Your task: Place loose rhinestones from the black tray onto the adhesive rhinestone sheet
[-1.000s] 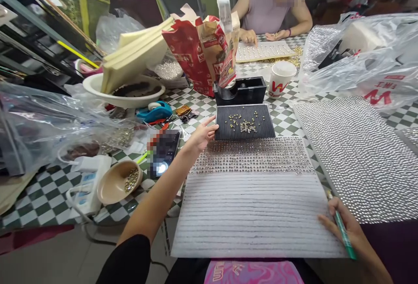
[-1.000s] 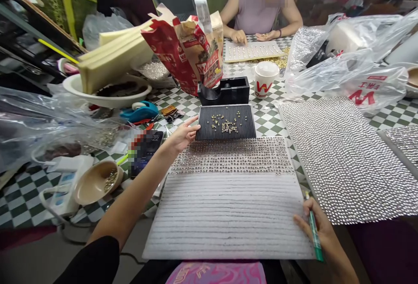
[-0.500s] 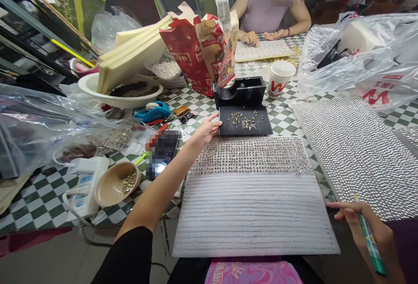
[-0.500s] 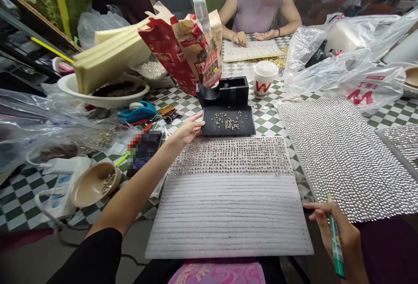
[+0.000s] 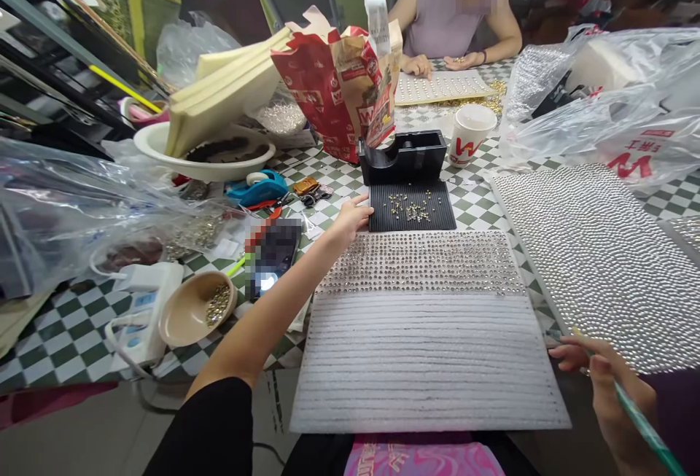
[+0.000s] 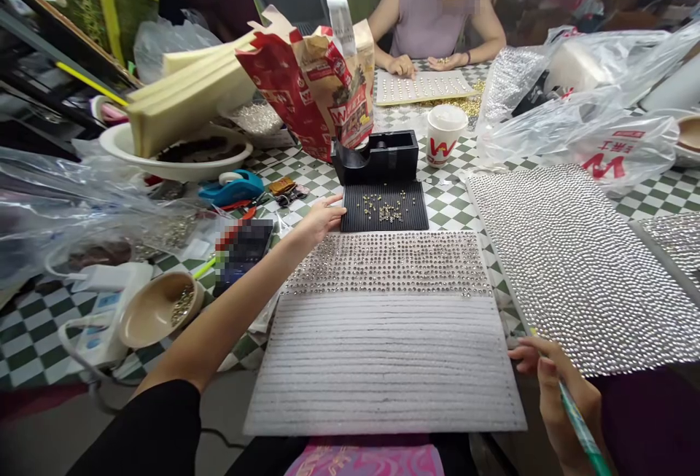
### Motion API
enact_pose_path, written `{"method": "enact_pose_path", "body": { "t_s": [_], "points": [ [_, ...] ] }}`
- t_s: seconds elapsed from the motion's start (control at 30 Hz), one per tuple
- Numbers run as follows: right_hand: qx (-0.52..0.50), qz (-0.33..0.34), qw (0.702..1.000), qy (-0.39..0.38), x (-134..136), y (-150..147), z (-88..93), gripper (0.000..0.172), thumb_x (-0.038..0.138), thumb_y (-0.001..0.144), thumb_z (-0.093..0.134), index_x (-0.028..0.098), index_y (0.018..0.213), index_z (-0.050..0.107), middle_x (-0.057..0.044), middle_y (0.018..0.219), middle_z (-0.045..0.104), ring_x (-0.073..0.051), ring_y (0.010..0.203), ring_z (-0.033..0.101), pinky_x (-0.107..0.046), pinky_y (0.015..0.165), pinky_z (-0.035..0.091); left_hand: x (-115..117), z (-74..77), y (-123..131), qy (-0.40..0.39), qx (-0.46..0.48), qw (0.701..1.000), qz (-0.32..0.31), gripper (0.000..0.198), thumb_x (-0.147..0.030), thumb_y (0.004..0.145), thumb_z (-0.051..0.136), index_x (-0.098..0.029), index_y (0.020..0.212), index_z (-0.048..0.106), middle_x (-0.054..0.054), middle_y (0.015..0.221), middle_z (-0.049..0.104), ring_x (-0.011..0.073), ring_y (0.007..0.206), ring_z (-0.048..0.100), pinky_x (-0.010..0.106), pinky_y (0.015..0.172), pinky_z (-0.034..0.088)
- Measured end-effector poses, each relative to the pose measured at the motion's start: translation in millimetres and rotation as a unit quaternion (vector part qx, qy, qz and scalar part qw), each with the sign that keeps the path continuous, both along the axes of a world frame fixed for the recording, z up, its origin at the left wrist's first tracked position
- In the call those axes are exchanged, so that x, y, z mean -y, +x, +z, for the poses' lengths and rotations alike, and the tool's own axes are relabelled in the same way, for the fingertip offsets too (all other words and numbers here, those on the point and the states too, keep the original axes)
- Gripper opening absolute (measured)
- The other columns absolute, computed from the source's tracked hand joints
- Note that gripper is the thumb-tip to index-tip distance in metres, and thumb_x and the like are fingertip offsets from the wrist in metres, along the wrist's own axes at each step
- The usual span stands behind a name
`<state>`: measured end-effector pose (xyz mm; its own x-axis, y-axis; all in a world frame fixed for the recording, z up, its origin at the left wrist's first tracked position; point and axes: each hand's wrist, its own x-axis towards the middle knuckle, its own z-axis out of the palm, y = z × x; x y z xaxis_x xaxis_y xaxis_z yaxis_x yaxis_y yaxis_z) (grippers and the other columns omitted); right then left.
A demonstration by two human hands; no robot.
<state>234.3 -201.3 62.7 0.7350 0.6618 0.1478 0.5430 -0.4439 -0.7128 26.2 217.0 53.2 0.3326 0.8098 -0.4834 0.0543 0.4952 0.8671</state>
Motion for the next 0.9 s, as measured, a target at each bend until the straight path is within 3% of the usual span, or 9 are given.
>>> {"method": "enact_pose_path", "body": {
  "t_s": [0.17,0.37,0.5,0.6,0.7,0.77,0.8,0.83,0.9],
  "points": [
    [-0.039,-0.014,0.999,-0.033,-1,-1,1.4,0.034,0.053,0.092,0.04,0.033,0.103,0.066,-0.003,0.088,0.069,-0.028,0.073,0.065,-0.047,0.071,0.054,-6,4.1,-4,0.036,-0.018,0.999,-0.023,0.053,0.004,0.067,0.062,-0.012,0.118,0.064,0.004,0.076,0.069,0.0097,0.072,0.062,0.021,0.071,0.05],
    [-0.076,-0.076,0.99,-0.09,-19,-23,27.1,0.029,0.054,0.086,0.051,0.033,0.105,0.057,-0.004,0.099,0.068,-0.031,0.086,0.068,-0.05,0.086,0.055,-7,13.8,-10,0.065,-0.038,0.995,-0.071,0.047,0.0,0.067,0.064,-0.011,0.113,0.066,0.008,0.082,0.069,0.0105,0.074,0.06,0.023,0.07,0.047],
    [-0.005,-0.018,0.996,-0.091,-20,-25,32.8,0.025,0.052,0.088,0.048,0.03,0.092,0.059,-0.006,0.099,0.064,-0.032,0.094,0.065,-0.051,0.09,0.052,-3,17.4,-12,0.098,-0.075,0.99,-0.074,0.05,-0.002,0.068,0.064,-0.012,0.118,0.062,0.01,0.094,0.068,0.0121,0.082,0.06,0.025,0.076,0.047],
    [0.033,0.021,0.992,-0.119,-7,-13,28.3,0.031,0.05,0.089,0.043,0.03,0.089,0.065,-0.007,0.1,0.062,-0.033,0.096,0.063,-0.054,0.09,0.049,6,23.6,-23,0.142,-0.111,0.982,-0.061,0.048,-0.006,0.07,0.066,-0.014,0.118,0.061,0.011,0.107,0.065,0.0158,0.099,0.059,0.027,0.087,0.047],
    [0.012,0.028,0.987,-0.16,9,5,18.5,0.032,0.052,0.085,0.046,0.033,0.088,0.071,-0.006,0.099,0.069,-0.033,0.095,0.067,-0.051,0.085,0.053,30,36.8,-50,0.193,-0.136,0.97,-0.05,0.043,-0.009,0.074,0.064,-0.017,0.116,0.062,0.011,0.121,0.061,0.0183,0.115,0.054,0.029,0.099,0.042],
    [-0.077,0.025,0.973,-0.216,16,14,10.5,0.034,0.056,0.08,0.052,0.035,0.096,0.074,-0.003,0.095,0.074,-0.032,0.091,0.071,-0.043,0.074,0.058,55,48.1,-76,0.225,-0.156,0.961,-0.048,0.037,-0.016,0.078,0.062,-0.021,0.114,0.062,0.009,0.127,0.06,0.0192,0.118,0.053,0.031,0.104,0.039],
    [-0.119,0.021,0.963,-0.24,18,17,6.6,0.039,0.059,0.078,0.055,0.036,0.103,0.074,-0.002,0.093,0.076,-0.031,0.088,0.072,-0.039,0.07,0.059,70,53.5,-91,0.267,-0.199,0.941,-0.057,0.032,-0.022,0.081,0.06,-0.022,0.112,0.062,0.008,0.125,0.062,0.0199,0.116,0.055,0.032,0.102,0.04],
    [-0.147,0.015,0.956,-0.253,19,18,2.8,0.044,0.061,0.076,0.057,0.035,0.107,0.073,-0.002,0.092,0.077,-0.03,0.086,0.073,-0.037,0.068,0.059,85,58.3,-107,0.28,-0.246,0.925,-0.073,0.026,-0.028,0.083,0.057,-0.024,0.108,0.062,0.007,0.117,0.066,0.0202,0.109,0.059,0.032,0.098,0.042],
    [-0.163,-0.003,0.956,-0.245,18,16,-3.9,0.048,0.064,0.077,0.057,0.032,0.108,0.073,-0.003,0.092,0.077,-0.028,0.082,0.073,-0.034,0.068,0.06,116,64.3,-140,0.229,-0.33,0.908,-0.122,0.022,-0.042,0.087,0.048,-0.025,0.088,0.062,0.003,0.082,0.07,0.0205,0.08,0.062,0.033,0.08,0.046]
  ]
}}
